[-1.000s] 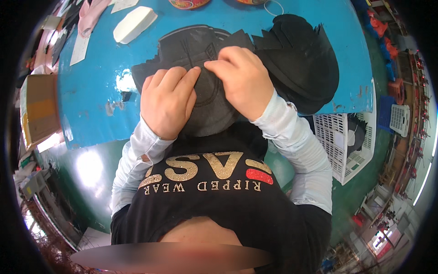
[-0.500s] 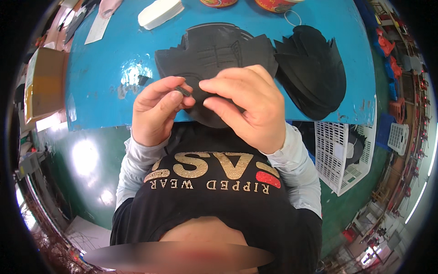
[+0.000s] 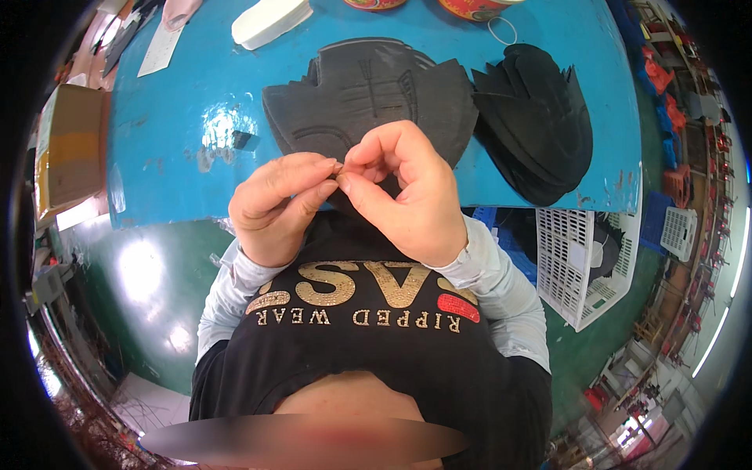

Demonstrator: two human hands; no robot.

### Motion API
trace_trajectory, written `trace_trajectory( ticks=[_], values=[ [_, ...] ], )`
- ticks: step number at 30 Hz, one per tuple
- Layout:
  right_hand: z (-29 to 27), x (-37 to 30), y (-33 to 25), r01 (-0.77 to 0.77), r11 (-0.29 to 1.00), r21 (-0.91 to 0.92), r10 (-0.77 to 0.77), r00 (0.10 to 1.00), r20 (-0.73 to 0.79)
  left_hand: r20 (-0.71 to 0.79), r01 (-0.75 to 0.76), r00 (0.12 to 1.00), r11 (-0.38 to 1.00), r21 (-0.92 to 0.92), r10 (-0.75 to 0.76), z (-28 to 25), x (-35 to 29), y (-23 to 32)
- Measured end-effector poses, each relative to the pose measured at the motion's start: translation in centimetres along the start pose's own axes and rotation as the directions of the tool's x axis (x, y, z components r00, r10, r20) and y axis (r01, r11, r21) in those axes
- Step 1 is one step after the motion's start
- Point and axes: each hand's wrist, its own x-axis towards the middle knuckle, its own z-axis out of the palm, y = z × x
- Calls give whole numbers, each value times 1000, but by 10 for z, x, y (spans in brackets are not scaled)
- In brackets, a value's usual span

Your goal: The person sews black shoe upper components together by hand with a needle and thread at a workbench.

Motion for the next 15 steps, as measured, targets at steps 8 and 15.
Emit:
trace_trajectory(
  ticks=[8, 15],
  values=[
    [-7, -1, 3, -23, 953, 304, 6, 998, 57, 95, -63, 994, 996, 66, 56, -3, 9, 5],
    [-20, 28, 0, 165, 914, -369, -211, 974, -87, 49, -132, 991, 927, 352, 123, -10, 19, -8]
  ],
)
